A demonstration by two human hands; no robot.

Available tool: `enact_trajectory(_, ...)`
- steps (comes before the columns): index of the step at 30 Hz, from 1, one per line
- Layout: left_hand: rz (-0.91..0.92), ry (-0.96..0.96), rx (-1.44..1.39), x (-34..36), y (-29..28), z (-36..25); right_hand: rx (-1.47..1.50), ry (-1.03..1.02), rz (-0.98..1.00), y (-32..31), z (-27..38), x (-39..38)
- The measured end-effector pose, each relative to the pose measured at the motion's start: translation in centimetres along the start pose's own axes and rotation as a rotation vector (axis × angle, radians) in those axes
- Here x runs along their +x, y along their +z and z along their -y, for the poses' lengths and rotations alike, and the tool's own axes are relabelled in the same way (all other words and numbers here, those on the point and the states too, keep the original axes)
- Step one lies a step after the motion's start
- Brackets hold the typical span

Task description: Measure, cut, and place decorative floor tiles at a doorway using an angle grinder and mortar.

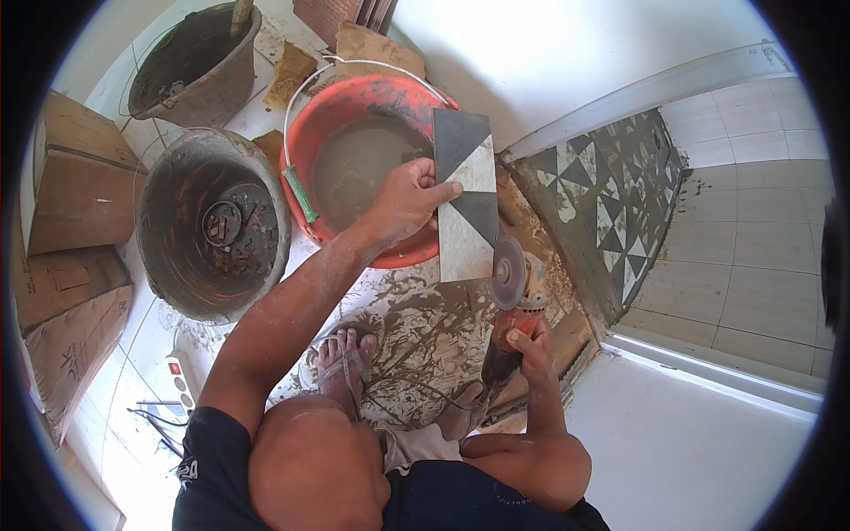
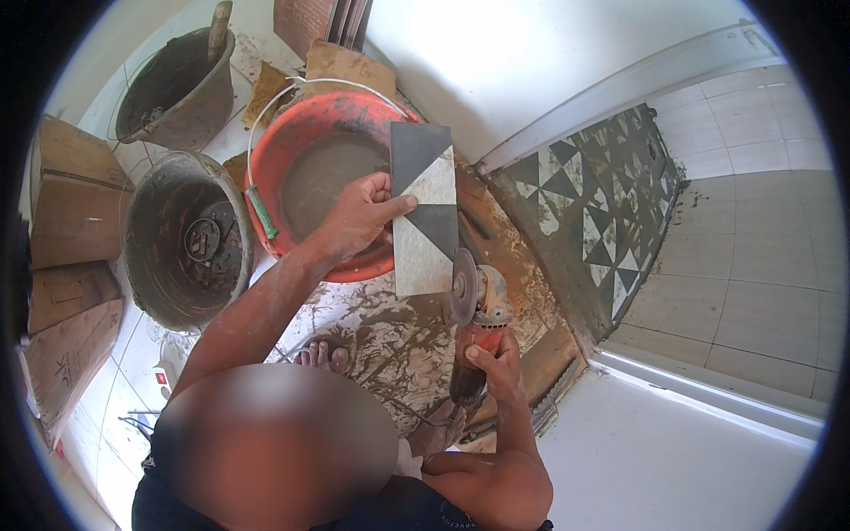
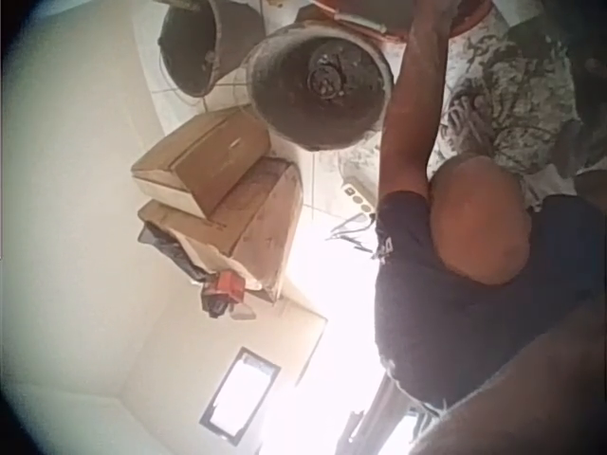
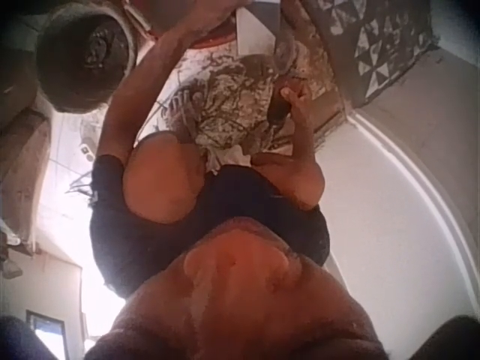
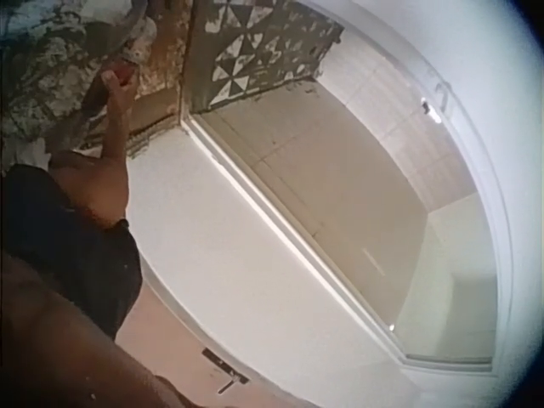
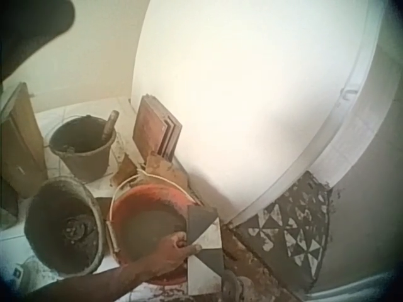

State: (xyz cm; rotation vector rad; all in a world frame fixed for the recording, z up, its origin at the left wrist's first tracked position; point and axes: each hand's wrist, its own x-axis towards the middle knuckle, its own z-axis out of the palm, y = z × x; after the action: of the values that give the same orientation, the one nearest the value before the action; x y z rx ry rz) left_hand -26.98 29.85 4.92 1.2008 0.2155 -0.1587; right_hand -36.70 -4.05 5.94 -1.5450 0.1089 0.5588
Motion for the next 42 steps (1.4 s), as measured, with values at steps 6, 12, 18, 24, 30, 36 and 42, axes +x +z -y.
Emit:
enact_trajectory(6, -0.010, -0.006, 0.005, -0.1, 0.0, -0.2, -0.006, 0.000, 0.003, 0.3, 0.1, 0.5)
enact_trajectory(12, 0.001, -0.017, 0.028, -0.1, -0.2, -0.3, -0.029, -0.016, 0.005, 0.3, 0.0, 1.1)
enact_trajectory(18, 0.009, 0.004, -0.001, 0.0, 0.0, -0.1, -0.012, -0.012, 0.005, 0.6, 0.7, 1.5)
enact_trajectory(24, -0.001, 0.003, 0.000, 0.1, 0.1, 0.2, 0.008, -0.024, 0.021, 0.4, 0.5, 2.0)
enact_trajectory(30, -0.005, 0.023, 0.009, 0.0, -0.2, 0.3, 0.008, -0.054, 0.019, 0.6, 0.4, 2.2)
enact_trajectory(36, -0.002, 0.008, 0.004, 0.3, 0.0, 0.6, 0.015, -0.050, 0.033, 0.8, 1.0, 2.2)
enact_trajectory(42, 0.003, 0.000, -0.029, 0.0, 0.0, 0.2, -0.008, -0.045, 0.026, 0.8, 1.1, 2.6)
